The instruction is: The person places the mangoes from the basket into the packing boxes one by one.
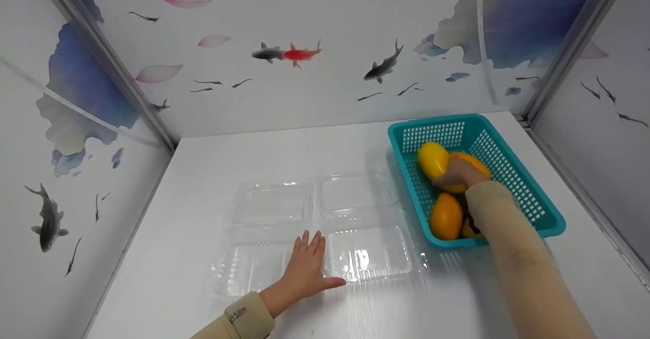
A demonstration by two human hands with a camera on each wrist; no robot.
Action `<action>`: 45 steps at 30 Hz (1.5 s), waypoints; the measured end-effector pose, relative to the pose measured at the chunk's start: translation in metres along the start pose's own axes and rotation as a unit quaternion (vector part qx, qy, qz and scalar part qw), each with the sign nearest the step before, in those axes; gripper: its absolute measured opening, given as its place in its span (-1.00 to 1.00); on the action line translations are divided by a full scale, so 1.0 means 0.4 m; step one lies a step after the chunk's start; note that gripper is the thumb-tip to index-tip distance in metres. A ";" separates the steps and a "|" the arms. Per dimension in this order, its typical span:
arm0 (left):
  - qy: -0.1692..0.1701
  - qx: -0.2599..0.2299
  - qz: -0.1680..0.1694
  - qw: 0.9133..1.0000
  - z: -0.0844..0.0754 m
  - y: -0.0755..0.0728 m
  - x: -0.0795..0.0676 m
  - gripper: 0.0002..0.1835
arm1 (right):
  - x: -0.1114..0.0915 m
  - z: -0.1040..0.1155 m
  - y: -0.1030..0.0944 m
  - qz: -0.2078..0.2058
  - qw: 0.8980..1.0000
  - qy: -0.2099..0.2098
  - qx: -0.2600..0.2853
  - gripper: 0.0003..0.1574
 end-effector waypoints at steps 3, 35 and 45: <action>-0.004 -0.003 0.004 1.000 0.002 0.001 0.004 0.13 | -0.002 0.003 -0.018 -0.009 1.000 -0.004 0.007 -0.21; -0.010 -0.019 0.008 1.000 0.008 0.006 0.008 0.14 | -0.123 0.199 -0.149 -0.031 0.998 -0.059 -0.011 0.30; -0.011 -0.023 0.006 1.000 0.006 0.002 0.008 0.14 | -0.175 0.280 -0.097 -0.017 0.996 -0.079 -0.027 0.28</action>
Point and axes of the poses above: each hand's wrist, its own x-axis towards the middle knuckle, its own y-axis out of the palm, z = x × y, the point moved 9 cm from there along x, towards the middle knuckle, and after that the axes turned 11 degrees about -y, right-handed, at the moved point
